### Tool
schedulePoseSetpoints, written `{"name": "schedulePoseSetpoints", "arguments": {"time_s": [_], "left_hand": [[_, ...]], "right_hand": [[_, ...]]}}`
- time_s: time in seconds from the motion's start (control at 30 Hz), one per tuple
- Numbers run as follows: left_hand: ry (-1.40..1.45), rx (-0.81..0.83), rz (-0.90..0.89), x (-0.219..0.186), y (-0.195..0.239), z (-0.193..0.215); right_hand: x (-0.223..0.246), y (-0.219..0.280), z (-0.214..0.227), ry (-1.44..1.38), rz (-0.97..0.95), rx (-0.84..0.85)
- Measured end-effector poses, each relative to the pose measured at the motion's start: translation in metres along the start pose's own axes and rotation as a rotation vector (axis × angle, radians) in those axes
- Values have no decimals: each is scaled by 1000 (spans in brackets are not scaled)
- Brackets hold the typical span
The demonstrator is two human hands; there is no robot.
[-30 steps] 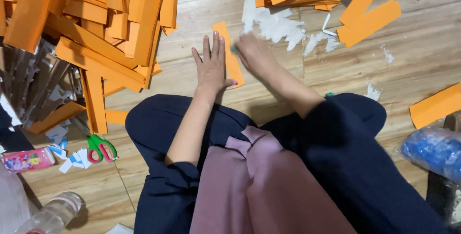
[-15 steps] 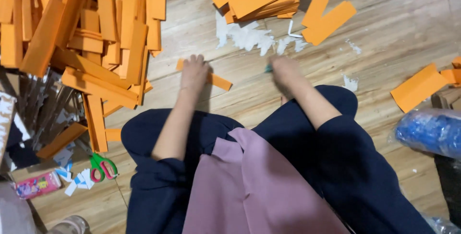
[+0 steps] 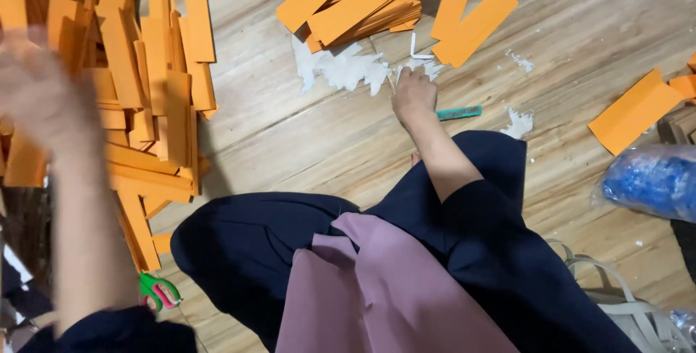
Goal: A person sits on the floor and manually folds long orange paper strips one by one.
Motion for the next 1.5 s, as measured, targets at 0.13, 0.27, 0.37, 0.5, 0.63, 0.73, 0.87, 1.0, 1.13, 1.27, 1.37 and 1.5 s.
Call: {"name": "schedulePoseSetpoints", "arguments": {"time_s": [0.13, 0.27, 0.37, 0.5, 0.63, 0.73, 0.87, 1.0, 1.13, 1.27, 1.37, 1.5], "left_hand": [[593, -252, -10, -151, -21, -2], [1178, 143, -240, -309, -59, 32], [1030, 115, -255, -363, -59, 42], [1181, 537, -250, -365, -72, 20], [1420, 667, -284, -353, -73, 13], [1471, 488, -281, -339, -78, 25], [1115, -45, -215, -302, -82, 62], [1063, -83, -256, -262, -72, 98], [1122, 17, -273, -232, -28, 119], [1345, 473, -274, -252, 65, 94], [1298, 495, -254, -271, 116, 72], [1284, 475, -117, -240, 117, 80]], "right_hand": [[-3, 3, 9, -2, -15, 13], [-6, -2, 6, -38, -21, -16], [-7, -5, 7, -56, -23, 19], [3, -6, 7, -60, 25, 54], [10, -6, 8, -70, 64, 59], [10, -4, 13, -65, 68, 80], [7, 0, 13, -101, 63, 113], [-7, 31, 89, -226, 40, -469], [-10, 91, 160, -437, 227, -1019], [58, 81, 120, -220, 567, -853], [98, 68, 62, -49, 632, -1047], [90, 98, 91, -100, 609, -1165]]}}
Point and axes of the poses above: each hand's wrist, its own y-axis away from the middle knuckle, its own z-axis out of the back of the hand, x = y × z, the point moved 9 cm from there along -y, towards the middle knuckle, and after that the axes turned 14 degrees about y, right-handed, at the moved point
